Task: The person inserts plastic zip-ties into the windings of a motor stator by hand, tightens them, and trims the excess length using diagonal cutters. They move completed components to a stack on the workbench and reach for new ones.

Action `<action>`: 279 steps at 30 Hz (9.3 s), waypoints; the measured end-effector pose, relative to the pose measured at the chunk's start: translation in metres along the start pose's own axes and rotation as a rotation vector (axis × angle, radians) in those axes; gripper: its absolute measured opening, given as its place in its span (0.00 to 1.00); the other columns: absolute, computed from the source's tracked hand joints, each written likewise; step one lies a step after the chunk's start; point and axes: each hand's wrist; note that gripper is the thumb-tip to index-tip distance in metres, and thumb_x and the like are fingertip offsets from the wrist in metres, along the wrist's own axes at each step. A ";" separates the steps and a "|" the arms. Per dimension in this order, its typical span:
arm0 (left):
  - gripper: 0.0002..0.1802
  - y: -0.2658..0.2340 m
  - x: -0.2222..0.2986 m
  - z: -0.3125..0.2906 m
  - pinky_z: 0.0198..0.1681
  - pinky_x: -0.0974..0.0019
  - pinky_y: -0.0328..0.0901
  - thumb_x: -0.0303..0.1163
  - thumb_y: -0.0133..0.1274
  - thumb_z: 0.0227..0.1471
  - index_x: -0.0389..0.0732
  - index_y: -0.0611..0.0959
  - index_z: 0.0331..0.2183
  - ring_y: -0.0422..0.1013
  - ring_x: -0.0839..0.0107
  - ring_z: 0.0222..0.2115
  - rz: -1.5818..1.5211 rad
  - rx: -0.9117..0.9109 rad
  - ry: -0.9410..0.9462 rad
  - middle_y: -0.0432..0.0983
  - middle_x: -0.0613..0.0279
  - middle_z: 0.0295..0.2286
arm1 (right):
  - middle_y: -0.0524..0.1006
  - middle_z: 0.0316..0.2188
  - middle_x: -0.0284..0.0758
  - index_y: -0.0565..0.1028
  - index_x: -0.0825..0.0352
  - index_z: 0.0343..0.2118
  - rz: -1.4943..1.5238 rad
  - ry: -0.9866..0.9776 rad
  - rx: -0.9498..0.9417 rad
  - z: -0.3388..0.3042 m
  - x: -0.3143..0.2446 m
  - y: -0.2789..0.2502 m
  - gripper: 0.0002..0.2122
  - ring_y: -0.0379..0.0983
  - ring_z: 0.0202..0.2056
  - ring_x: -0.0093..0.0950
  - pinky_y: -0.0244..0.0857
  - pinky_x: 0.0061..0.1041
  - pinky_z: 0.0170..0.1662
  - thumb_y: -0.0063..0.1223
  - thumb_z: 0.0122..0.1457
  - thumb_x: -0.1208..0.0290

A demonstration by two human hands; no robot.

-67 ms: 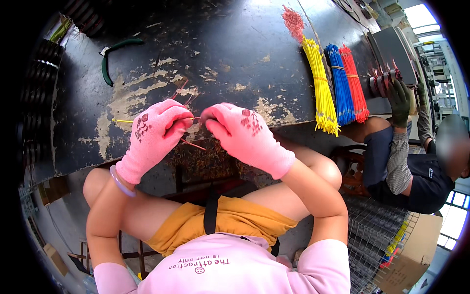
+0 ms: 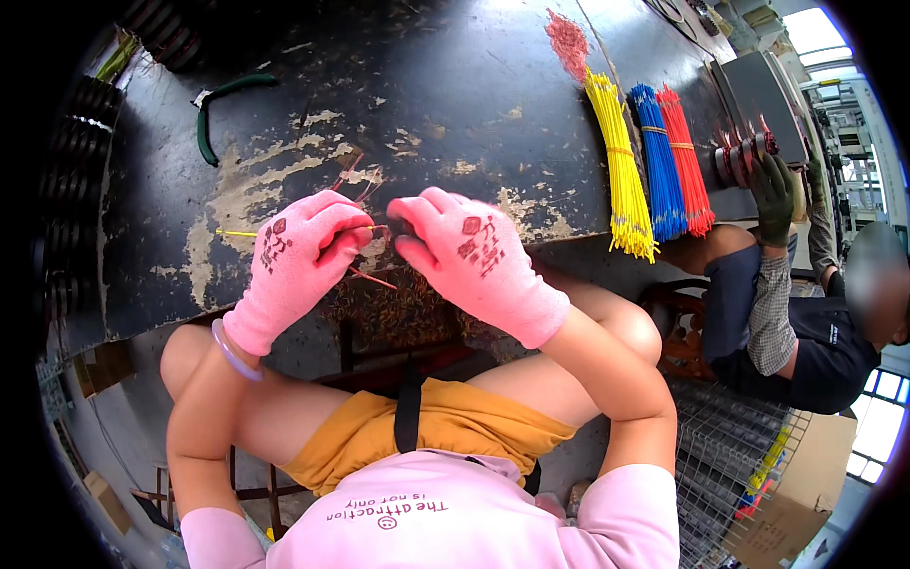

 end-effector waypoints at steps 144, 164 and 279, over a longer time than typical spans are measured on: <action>0.07 0.009 0.010 -0.003 0.37 0.58 0.71 0.28 0.62 0.50 0.39 0.83 0.34 0.76 0.56 0.36 -0.007 0.092 -0.024 0.77 0.59 0.35 | 0.81 0.33 0.31 0.78 0.73 0.40 1.083 0.552 -0.173 0.026 0.013 0.006 0.08 0.75 0.34 0.16 0.71 0.21 0.38 0.56 0.61 0.74; 0.06 0.008 0.008 -0.004 0.39 0.57 0.71 0.26 0.60 0.50 0.40 0.83 0.33 0.76 0.56 0.37 -0.075 0.060 -0.044 0.78 0.59 0.35 | 0.80 0.33 0.31 0.79 0.61 0.39 0.287 0.022 -0.066 0.008 0.009 -0.003 0.07 0.78 0.33 0.28 0.69 0.27 0.35 0.58 0.59 0.68; 0.17 0.002 0.007 -0.006 0.59 0.56 0.62 0.22 0.43 0.63 0.35 0.79 0.51 0.70 0.52 0.53 0.126 0.020 -0.030 0.75 0.51 0.51 | 0.81 0.41 0.37 0.83 0.58 0.40 -0.652 0.982 0.536 -0.187 0.223 -0.180 0.17 0.77 0.46 0.38 0.70 0.37 0.48 0.56 0.61 0.49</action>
Point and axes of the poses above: each hand's wrist, its own z-axis towards the middle knuckle, its own y-axis out of the palm, x = y × z
